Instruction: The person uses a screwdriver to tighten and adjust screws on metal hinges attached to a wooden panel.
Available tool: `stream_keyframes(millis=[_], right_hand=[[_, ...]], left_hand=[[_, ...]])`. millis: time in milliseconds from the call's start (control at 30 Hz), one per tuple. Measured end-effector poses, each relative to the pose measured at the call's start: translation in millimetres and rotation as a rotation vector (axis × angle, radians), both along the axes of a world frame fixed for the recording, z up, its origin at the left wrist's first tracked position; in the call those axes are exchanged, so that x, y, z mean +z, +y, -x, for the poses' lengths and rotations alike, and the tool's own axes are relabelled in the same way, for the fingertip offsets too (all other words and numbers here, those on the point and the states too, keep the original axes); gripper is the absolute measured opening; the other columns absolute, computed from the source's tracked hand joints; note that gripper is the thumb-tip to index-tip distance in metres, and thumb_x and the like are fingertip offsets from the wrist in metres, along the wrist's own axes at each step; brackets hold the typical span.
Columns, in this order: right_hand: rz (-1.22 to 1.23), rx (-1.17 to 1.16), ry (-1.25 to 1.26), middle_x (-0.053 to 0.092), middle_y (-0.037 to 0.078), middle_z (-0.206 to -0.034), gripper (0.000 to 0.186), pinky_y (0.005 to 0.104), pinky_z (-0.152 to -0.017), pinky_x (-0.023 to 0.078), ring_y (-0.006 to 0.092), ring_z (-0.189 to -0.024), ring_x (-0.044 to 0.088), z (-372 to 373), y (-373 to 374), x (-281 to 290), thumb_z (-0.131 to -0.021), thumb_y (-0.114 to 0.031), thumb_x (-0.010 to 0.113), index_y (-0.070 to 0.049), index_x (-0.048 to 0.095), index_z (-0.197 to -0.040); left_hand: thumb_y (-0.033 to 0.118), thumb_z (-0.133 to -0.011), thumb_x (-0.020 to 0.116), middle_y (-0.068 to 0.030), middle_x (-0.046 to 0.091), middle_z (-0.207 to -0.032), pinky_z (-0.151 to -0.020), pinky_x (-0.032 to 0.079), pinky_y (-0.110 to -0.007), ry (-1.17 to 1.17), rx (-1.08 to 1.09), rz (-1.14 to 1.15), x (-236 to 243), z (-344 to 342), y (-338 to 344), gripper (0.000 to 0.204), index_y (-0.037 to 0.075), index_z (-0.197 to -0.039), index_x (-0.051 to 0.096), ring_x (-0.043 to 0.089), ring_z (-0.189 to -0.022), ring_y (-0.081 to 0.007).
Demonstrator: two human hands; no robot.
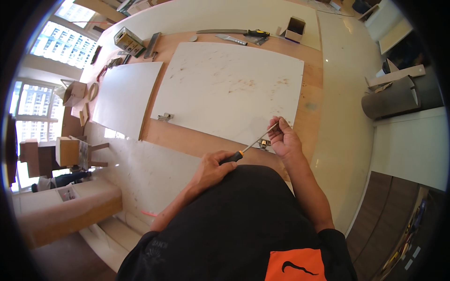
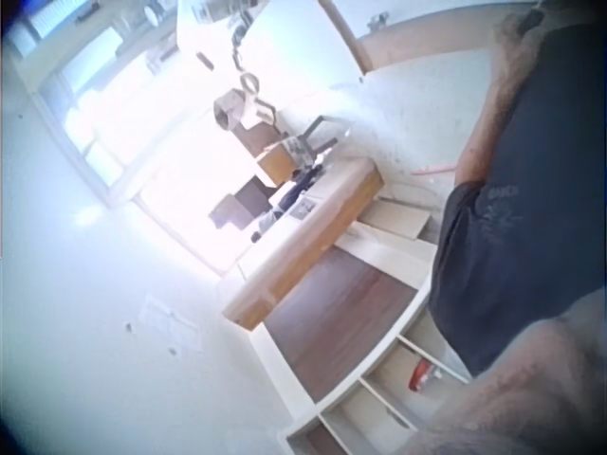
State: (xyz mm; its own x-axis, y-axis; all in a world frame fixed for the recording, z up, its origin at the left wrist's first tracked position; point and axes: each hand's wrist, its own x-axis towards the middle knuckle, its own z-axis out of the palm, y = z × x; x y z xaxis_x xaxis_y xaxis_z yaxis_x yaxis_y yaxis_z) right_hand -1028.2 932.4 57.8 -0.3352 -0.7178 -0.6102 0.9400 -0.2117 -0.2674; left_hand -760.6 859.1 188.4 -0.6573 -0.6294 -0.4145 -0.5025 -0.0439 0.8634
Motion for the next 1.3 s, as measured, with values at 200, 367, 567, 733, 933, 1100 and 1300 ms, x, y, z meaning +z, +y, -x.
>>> stream_keyframes(millis=[200, 367, 567, 733, 933, 1100, 1300], right_hand=[[0.047, 0.024, 0.108, 0.074, 0.008, -0.099, 0.011, 0.0403, -0.088, 0.060, 0.0213, -0.095, 0.071, -0.1, 4.2, -2.5, -0.097, -0.013, 0.071, -0.005, 0.071, -0.104], [0.007, 0.023, 0.111, 0.075, 0.008, -0.101, 0.010, 0.0404, -0.088, 0.060, 0.0215, -0.096, 0.072, -1.2, 4.6, -3.6, -0.099, -0.013, 0.070, -0.007, 0.070, -0.107], [0.049, 0.056, 0.190, 0.075, 0.007, -0.100, 0.011, 0.0394, -0.088, 0.060, 0.0211, -0.096, 0.072, 6.8, 6.4, 5.4, -0.100, -0.016, 0.069, -0.008, 0.069, -0.108], [0.116, 0.213, 0.289, 0.073, 0.007, -0.097, 0.012, 0.0360, -0.085, 0.059, 0.0194, -0.092, 0.070, 27.4, 13.7, 18.2, -0.099, -0.018, 0.071, -0.008, 0.071, -0.106], [0.099, 0.626, 0.609, 0.069, 0.004, -0.090, 0.011, 0.0316, -0.077, 0.056, 0.0160, -0.080, 0.066, 82.0, 26.0, 16.5, -0.095, -0.014, 0.075, -0.005, 0.072, -0.100], [0.043, 0.943, 0.937, 0.068, 0.003, -0.089, 0.008, 0.0286, -0.075, 0.052, 0.0144, -0.079, 0.063, 91.8, 11.3, 14.2, -0.087, -0.005, 0.078, -0.003, 0.074, -0.094], [0.311, 0.969, 1.409, 0.062, 0.002, -0.083, 0.006, 0.0319, -0.070, 0.048, 0.0150, -0.078, 0.059, 63.4, -17.5, -0.7, -0.080, -0.001, 0.079, -0.002, 0.076, -0.084]], left_hand=[[0.018, -0.092, 0.067, -0.0078, 0.072, -0.089, -0.071, 0.050, -0.029, 0.085, 0.082, -0.305, -15.9, -5.1, -7.8, 0.033, -0.004, -0.116, 0.072, 0.063, -0.078, -0.0140], [0.019, -0.096, 0.065, -0.0079, 0.071, -0.082, -0.053, 0.043, -0.024, 0.116, 0.124, -0.675, -7.1, -3.3, -23.6, 0.031, -0.004, -0.117, 0.069, 0.057, -0.061, -0.0096], [0.019, -0.095, 0.066, -0.0081, 0.071, -0.081, -0.054, 0.042, -0.022, 0.167, 0.182, -0.669, -6.9, 0.7, -18.0, 0.034, -0.005, -0.119, 0.069, 0.057, -0.061, -0.0097], [0.018, -0.095, 0.067, -0.0074, 0.071, -0.081, -0.056, 0.044, -0.022, 0.186, 0.162, -0.696, -11.2, 1.4, -19.5, 0.034, -0.005, -0.120, 0.069, 0.057, -0.061, -0.0089], [0.017, -0.094, 0.068, -0.0062, 0.071, -0.082, -0.055, 0.045, -0.022, 0.121, 0.086, -0.608, -5.8, -3.0, -25.6, 0.032, -0.003, -0.119, 0.069, 0.057, -0.061, -0.0079], [0.015, -0.092, 0.068, -0.0057, 0.071, -0.080, -0.053, 0.044, -0.023, 0.037, 0.066, -0.578, 8.7, -6.6, -32.5, 0.030, -0.002, -0.116, 0.071, 0.056, -0.059, -0.0075], [0.017, -0.087, 0.068, -0.0032, 0.070, -0.076, -0.051, 0.042, -0.022, -0.115, 0.075, -0.470, 35.6, -5.9, -40.2, 0.028, -0.002, -0.108, 0.073, 0.055, -0.059, -0.0048]])
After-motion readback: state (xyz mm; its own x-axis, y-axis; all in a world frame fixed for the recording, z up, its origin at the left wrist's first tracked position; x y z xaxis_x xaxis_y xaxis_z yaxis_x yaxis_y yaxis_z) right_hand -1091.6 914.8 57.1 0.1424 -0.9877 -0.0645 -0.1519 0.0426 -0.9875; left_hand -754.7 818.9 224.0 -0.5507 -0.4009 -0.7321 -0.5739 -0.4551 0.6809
